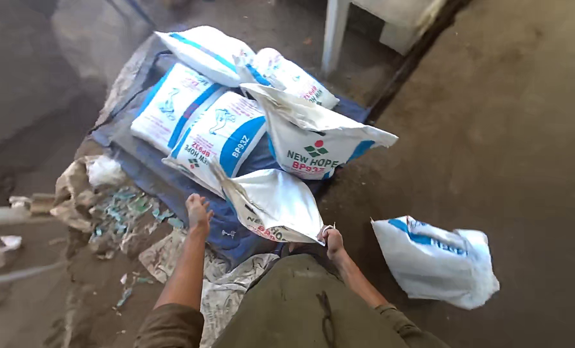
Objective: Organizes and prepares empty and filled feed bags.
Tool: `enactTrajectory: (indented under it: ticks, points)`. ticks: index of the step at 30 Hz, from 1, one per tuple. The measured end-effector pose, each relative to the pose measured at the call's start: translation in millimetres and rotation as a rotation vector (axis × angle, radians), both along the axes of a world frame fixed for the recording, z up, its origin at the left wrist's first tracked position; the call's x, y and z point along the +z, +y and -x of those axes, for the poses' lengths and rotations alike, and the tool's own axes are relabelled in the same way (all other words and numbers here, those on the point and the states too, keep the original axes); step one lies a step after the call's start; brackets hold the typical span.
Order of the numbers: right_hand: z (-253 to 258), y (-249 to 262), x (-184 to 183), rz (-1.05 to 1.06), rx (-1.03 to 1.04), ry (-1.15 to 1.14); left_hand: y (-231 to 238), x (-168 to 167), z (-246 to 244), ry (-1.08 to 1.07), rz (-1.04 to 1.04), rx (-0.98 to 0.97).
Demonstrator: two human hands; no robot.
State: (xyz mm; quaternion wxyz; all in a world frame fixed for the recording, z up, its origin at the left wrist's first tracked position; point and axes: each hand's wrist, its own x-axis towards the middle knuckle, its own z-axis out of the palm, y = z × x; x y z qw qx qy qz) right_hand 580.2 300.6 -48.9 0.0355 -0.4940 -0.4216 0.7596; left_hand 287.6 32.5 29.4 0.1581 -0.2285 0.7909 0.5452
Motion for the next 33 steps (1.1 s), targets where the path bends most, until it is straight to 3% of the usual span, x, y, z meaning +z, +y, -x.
enactTrajectory:
  ticks: [5,7,9,13,17,21,23,26,30,33]
  points:
    - [0,0,1,0.017,0.035,-0.045,-124,-91,-125,-0.183,0.085,0.175]
    - [-2,3,3,0.036,0.014,-0.085,-168,-125,-206,-0.345,0.148,0.245]
    - [-1,-2,4,0.011,0.047,-0.104,-201,-138,-299,-0.514,0.196,0.322]
    - [-5,10,5,-0.047,0.348,-0.017,-197,-120,-451,-0.715,0.166,0.464]
    - [-20,36,-7,-0.226,0.695,0.121,-143,-117,-529,-0.85,0.131,0.613]
    - [-28,74,-16,-0.49,1.063,0.184,-68,-115,-495,-0.661,0.05,0.597]
    - [-31,95,-18,-0.66,1.212,0.141,-46,-105,-441,-0.549,0.052,0.433]
    - [-26,111,-16,-0.799,1.348,0.055,-37,-63,-353,-0.342,0.026,0.171]
    - [-18,91,-9,-0.809,1.318,-0.015,-75,-33,-259,-0.192,0.036,-0.085]
    - [-23,60,-18,-0.843,1.137,0.067,-108,-29,-177,-0.153,0.07,-0.318]
